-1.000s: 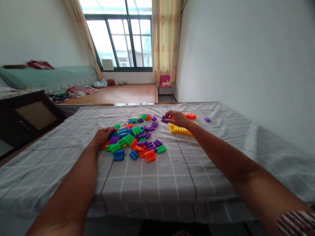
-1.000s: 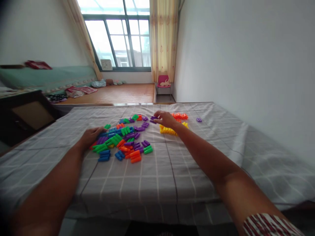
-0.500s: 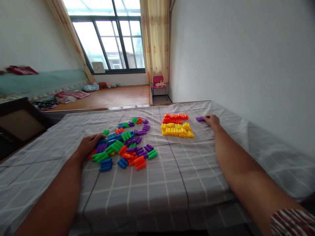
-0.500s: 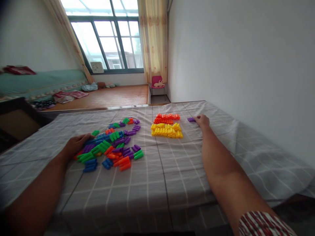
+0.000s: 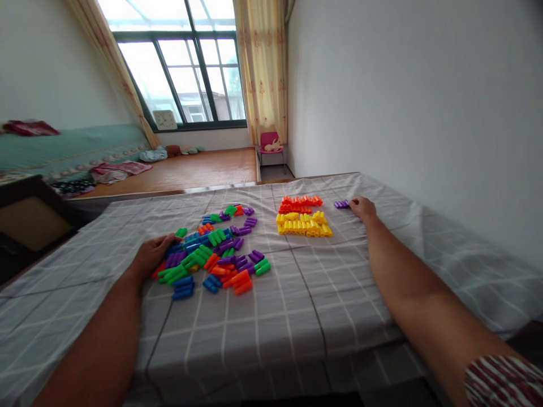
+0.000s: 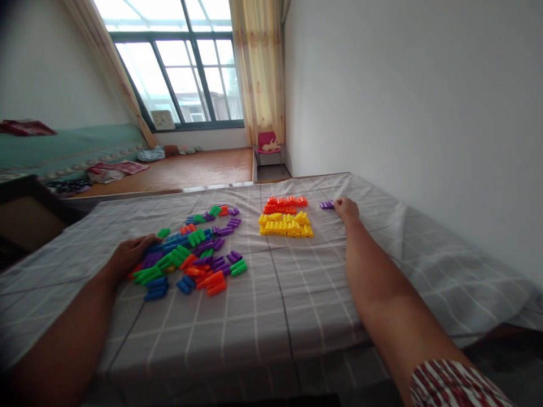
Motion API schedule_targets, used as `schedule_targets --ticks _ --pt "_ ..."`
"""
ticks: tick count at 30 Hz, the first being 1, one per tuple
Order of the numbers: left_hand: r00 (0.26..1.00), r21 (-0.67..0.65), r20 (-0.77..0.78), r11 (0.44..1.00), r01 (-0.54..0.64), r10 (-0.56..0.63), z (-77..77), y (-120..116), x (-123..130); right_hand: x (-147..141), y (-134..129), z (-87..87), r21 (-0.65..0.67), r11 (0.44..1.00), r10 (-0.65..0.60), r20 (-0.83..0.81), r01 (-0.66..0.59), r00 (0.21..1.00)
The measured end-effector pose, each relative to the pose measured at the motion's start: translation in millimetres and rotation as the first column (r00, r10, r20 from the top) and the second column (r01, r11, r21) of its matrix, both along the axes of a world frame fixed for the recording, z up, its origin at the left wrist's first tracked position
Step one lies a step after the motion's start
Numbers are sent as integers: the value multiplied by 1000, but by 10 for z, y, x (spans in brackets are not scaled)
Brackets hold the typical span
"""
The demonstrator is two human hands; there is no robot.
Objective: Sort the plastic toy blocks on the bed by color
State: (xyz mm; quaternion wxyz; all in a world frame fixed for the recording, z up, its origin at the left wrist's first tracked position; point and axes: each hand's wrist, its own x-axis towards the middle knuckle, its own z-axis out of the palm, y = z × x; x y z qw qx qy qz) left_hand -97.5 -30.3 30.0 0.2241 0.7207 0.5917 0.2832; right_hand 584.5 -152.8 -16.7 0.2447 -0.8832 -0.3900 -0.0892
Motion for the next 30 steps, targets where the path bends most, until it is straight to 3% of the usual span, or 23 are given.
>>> schedule_targets --ticks 4,7,10,13,16,17,19,20,21,22,23,27,30 --pt "1000 3 12 1000 5 -5 -3 -5 -5 -36 -7 7 72 997 -7 -13 8 1000" --pt "999 25 33 999 33 -34 -19 -13 -7 -112 11 59 218 976 -30 51 18 998" --pt "996 42 70 998 53 -56 -51 -21 4 -304 81 216 357 929 47 139 -94 989" --pt "991 61 114 996 62 -69 -86 -21 22 -752 174 456 408 864 234 189 -293 954" --pt "986 67 147 996 64 -73 -112 -24 35 -1506 204 643 358 721 553 217 -593 804" --pt "985 72 153 995 68 -78 -117 -26 37 -1795 199 671 308 646 671 207 -698 712" --pt "984 90 150 992 82 -95 -124 -27 34 -2349 200 675 117 429 876 186 -896 444" --pt "984 104 143 990 94 -108 -126 -26 31 -2589 217 658 22 323 929 182 -946 322" --pt "983 118 137 987 106 -122 -127 -24 27 -2792 253 634 -46 262 953 170 -964 251" --pt "982 128 133 985 117 -134 -127 -21 23 -2953 309 606 -96 238 962 162 -967 220" --pt "981 132 131 983 128 -145 -127 -18 20 -3071 385 577 -125 254 960 155 -959 234" --pt "978 117 141 984 136 -152 -131 -8 17 -3225 779 464 -143 470 883 62 -871 466" --pt "979 107 148 986 126 -141 -145 1 16 -3215 969 394 -93 545 832 -59 -833 551"
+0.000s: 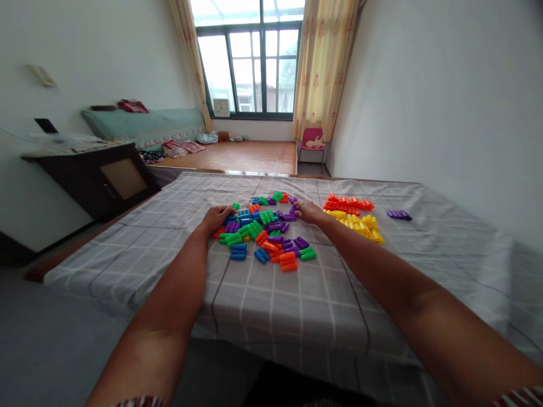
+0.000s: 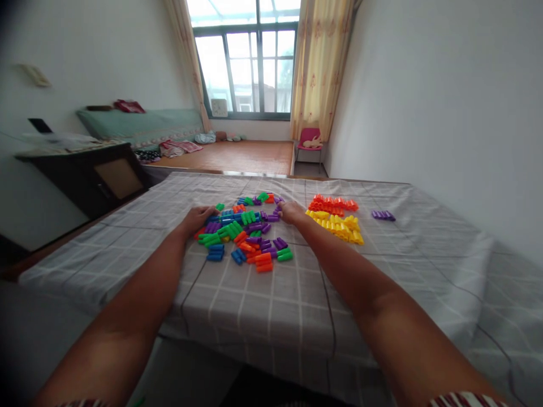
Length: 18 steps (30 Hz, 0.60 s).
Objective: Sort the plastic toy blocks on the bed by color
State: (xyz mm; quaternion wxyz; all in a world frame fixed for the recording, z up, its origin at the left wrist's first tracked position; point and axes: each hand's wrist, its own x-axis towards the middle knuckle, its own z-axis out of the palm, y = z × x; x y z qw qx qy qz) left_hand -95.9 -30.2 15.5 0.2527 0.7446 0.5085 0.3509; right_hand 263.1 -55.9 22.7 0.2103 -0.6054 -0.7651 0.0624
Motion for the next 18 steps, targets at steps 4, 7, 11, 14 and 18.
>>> schedule_targets --ticks 4,7,11,14,18 --pt "1000 -25 13 999 -27 28 -22 23 -4 13 -16 20 0 999 -37 -201 37 979" --pt "999 -28 13 999 -35 35 -10 30 0 156 -123 159 49 999 39 -428 -19 903" --pt "998 -39 -4 997 -63 63 57 -2 23 783 -283 385 89 996 62 -725 4 686" --pt "996 -48 -29 995 -84 83 109 -29 32 1564 -428 404 112 967 -44 -811 228 584" --pt "995 -67 -49 994 -87 83 115 -16 9 2612 -645 110 129 770 -293 -798 625 526"
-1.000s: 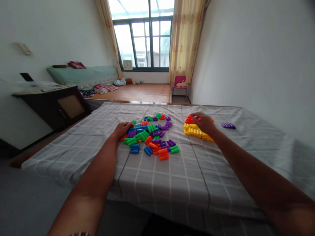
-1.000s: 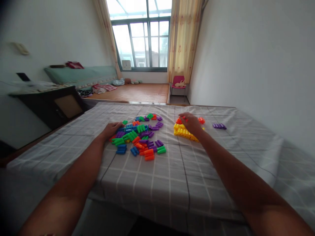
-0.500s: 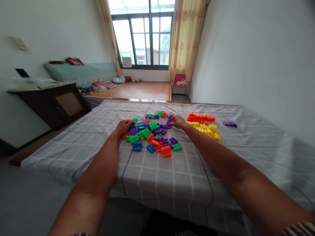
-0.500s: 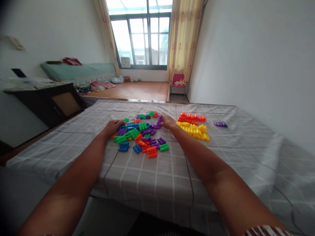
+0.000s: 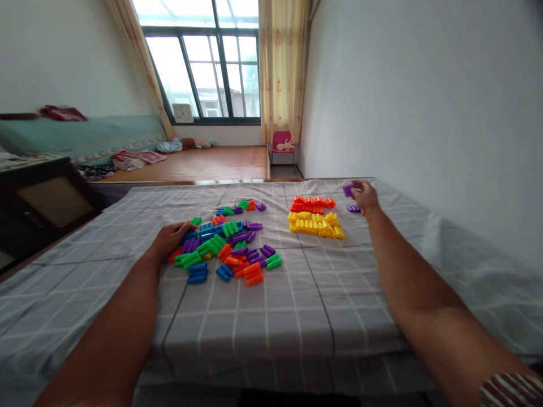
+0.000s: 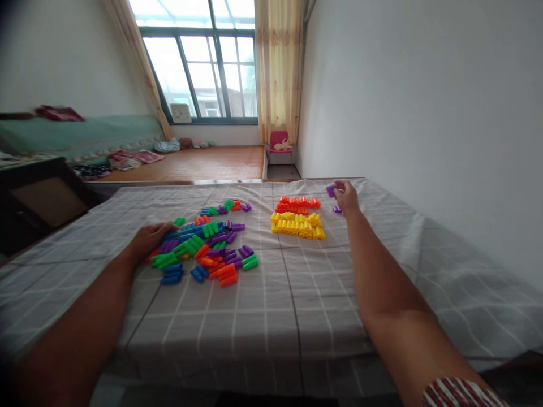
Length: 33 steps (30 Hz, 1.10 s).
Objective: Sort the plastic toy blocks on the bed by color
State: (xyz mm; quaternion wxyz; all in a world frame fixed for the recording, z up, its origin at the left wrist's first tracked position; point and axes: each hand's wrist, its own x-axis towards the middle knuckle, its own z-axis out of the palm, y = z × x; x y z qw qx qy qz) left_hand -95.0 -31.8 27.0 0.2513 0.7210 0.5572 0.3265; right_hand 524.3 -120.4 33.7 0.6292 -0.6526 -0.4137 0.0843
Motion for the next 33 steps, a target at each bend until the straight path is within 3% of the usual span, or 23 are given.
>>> schedule_targets --ticks 3,7,11,17,24,30,33 --pt "1000 -8 2 1000 -20 20 -16 23 -21 429 -91 -283 -76 989 -119 61 124 991" --pt "999 -2 -26 1000 -30 30 -13 23 -27 413 -37 -448 -226 972 8 283 59 959" --pt "998 17 -62 999 -29 30 -12 17 -32 210 15 -422 -364 930 146 480 45 865" --pt "999 -12 -51 1000 -4 3 -33 45 -52 260 -131 -377 -352 887 -14 625 299 780" --pt "999 2 -47 1000 -4 4 12 14 -23 183 -149 -461 -510 816 217 706 272 674" --pt "999 27 -39 1000 -5 6 -31 39 -43 267 -141 -511 -527 796 208 700 298 683" --pt "999 22 -35 1000 -3 4 -53 66 -60 301 -136 -487 -496 814 202 731 303 652"
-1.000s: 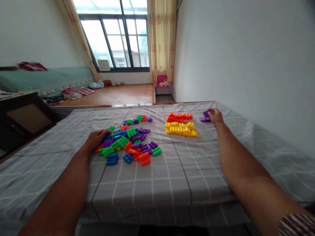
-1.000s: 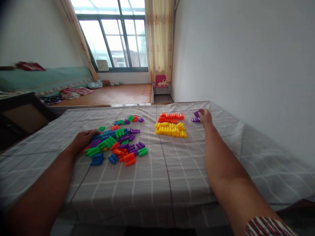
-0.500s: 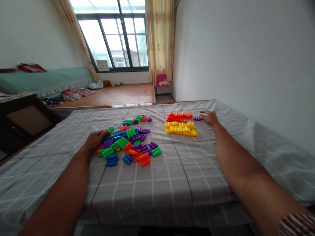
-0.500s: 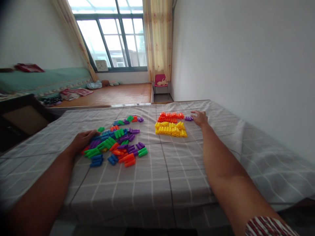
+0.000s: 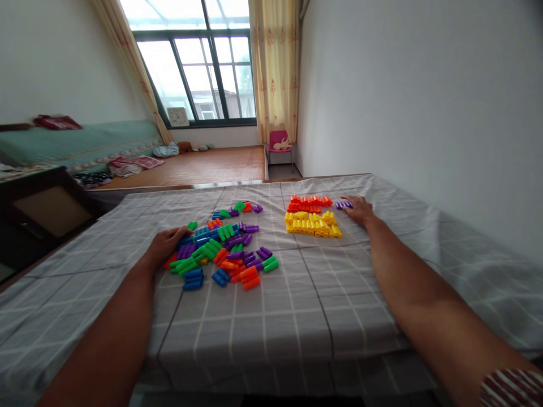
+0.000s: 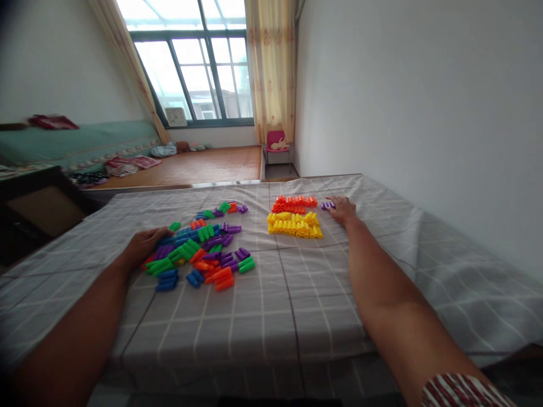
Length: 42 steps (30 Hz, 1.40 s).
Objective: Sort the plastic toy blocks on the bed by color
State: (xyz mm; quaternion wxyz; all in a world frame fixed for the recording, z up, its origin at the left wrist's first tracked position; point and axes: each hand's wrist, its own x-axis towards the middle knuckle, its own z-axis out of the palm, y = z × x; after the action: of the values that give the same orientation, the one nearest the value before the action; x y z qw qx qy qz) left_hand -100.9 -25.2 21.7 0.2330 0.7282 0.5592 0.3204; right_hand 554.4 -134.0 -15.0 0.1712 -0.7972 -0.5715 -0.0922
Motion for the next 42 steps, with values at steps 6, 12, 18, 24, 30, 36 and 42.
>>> schedule_targets --ticks 6,12,18,24,30,36,42 --pt "1000 14 -1 1000 -3 3 14 -14 12 -104 9 33 -62 996 -66 4 67 998" --pt "1000 5 -6 1000 -17 18 30 -33 23 -91 -41 32 -89 990 -109 -16 107 994" --pt "1000 -8 -16 1000 3 -3 -18 20 -16 -150 -8 22 -52 999 -10 55 12 998" --pt "1000 10 -17 1000 15 -15 -57 60 -49 -161 -5 -47 -58 998 18 64 -14 998" --pt "1000 14 4 1000 11 -11 -57 48 -27 -149 -50 -53 -18 1000 -19 82 21 996" --pt "999 33 33 999 36 -37 -57 -15 29 -358 27 210 277 956 59 138 -95 989" --pt "997 57 41 997 61 -63 -86 4 54 -1618 151 626 296 783 536 128 -548 835"
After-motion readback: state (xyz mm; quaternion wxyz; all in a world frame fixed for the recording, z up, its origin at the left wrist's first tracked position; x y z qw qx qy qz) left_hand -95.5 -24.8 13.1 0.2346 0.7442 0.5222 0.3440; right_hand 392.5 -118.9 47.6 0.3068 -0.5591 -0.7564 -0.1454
